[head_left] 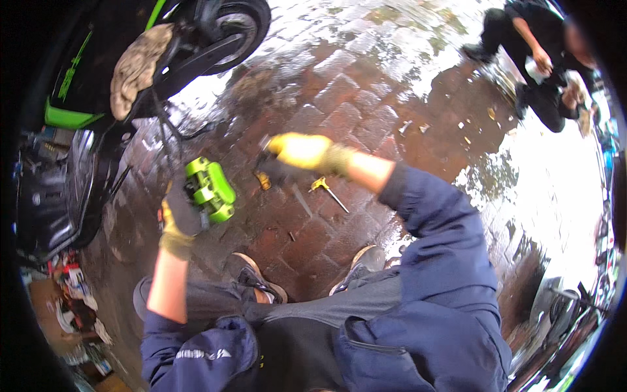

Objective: The person sits on the floor and cleans a green scooter brake caliper with a cloth. They then retrieve a new brake pad from a shelf, open the package, and wipe the brake pad with the cloth.

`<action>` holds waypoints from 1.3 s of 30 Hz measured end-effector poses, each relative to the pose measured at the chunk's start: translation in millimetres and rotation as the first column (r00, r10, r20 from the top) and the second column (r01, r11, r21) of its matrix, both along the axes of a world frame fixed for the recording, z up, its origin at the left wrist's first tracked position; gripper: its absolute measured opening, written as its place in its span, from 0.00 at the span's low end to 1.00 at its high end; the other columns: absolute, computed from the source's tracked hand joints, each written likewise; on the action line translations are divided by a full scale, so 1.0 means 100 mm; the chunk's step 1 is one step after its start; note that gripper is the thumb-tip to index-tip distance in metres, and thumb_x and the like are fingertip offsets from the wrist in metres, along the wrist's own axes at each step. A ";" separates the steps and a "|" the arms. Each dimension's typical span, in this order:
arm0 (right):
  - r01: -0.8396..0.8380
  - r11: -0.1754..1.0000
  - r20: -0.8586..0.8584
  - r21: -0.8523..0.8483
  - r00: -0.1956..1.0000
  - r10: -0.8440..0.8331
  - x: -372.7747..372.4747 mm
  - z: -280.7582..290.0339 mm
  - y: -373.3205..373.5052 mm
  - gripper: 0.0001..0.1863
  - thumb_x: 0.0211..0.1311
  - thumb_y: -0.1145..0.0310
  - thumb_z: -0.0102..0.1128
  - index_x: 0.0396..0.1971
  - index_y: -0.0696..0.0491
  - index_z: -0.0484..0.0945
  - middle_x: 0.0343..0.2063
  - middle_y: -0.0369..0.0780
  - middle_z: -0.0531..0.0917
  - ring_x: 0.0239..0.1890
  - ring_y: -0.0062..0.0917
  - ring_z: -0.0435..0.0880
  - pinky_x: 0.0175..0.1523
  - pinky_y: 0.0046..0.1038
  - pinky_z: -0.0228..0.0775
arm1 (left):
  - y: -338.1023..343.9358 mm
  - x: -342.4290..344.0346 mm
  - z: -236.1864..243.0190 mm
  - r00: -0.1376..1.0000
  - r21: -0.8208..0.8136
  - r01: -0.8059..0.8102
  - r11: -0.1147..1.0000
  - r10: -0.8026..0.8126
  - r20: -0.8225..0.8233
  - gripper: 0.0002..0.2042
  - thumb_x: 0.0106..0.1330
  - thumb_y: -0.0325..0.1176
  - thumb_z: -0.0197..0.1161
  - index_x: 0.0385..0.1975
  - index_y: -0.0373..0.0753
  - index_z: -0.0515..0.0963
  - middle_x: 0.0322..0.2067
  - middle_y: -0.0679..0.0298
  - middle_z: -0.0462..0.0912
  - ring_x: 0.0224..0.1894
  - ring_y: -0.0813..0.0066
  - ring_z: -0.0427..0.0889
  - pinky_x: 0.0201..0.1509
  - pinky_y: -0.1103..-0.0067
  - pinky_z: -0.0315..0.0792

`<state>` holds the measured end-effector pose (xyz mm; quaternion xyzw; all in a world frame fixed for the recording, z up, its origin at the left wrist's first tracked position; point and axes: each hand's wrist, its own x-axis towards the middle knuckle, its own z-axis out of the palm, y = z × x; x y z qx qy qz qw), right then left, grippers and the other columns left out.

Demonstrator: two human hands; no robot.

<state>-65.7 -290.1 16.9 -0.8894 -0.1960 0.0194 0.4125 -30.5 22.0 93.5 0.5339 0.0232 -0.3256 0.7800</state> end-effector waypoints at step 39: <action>0.174 0.929 -0.657 0.326 0.749 0.090 0.01 0.29 1.71 0.37 0.59 0.35 0.69 0.51 0.57 0.86 0.38 0.48 0.91 0.40 0.34 0.92 0.49 0.34 0.81 | 0.42 0.00 -0.04 0.856 0.667 -0.302 0.681 -0.114 0.504 0.34 0.80 0.44 0.58 0.80 0.40 0.54 0.69 0.48 0.72 0.68 0.56 0.76 0.70 0.66 0.72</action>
